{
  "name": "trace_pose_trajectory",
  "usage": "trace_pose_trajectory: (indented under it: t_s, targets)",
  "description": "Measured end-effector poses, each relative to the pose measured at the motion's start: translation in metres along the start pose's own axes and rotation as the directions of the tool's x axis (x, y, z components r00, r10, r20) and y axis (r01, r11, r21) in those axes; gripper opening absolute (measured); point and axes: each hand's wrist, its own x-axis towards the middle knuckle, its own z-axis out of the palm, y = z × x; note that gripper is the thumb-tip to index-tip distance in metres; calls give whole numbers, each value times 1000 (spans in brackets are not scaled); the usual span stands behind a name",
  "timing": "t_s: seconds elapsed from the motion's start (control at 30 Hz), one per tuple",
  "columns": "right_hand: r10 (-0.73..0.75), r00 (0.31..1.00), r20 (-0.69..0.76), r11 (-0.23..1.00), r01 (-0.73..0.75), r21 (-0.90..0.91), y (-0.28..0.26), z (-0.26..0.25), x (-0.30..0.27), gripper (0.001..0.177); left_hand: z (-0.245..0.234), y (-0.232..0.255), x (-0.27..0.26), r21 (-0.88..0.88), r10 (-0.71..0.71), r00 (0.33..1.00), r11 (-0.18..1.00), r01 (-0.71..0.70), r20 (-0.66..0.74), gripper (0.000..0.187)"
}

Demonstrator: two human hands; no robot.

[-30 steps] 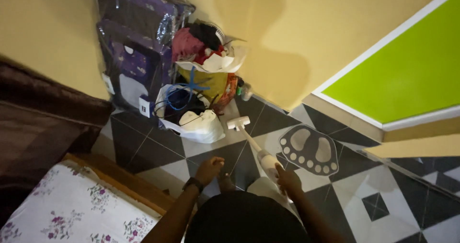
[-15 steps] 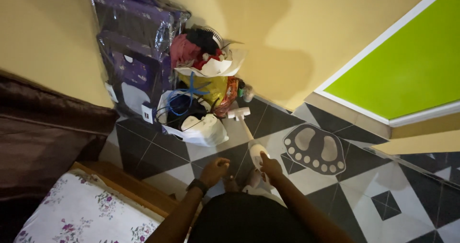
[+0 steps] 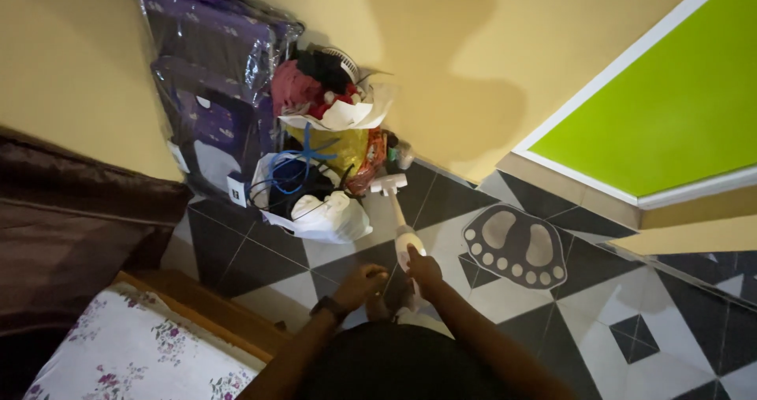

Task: The person vacuums the tiled floor around the room using a stick vacuum cleaner.

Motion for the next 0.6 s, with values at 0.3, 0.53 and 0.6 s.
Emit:
trace_pose_trajectory:
  t_s: [0.3, 0.53, 0.6]
  targets:
    - [488, 873, -17, 747, -408, 525, -5, -43, -67, 64, 59, 27, 9, 104, -60, 943, 994, 28, 326, 45]
    - [482, 876, -29, 765, -404, 501, 7, -40, -100, 61, 67, 53, 3, 217, -152, 902, 974, 67, 405, 48]
    - [463, 885, -53, 803, -393, 449, 16, -31, -90, 59, 67, 52, 4, 205, -141, 901, 977, 59, 411, 50]
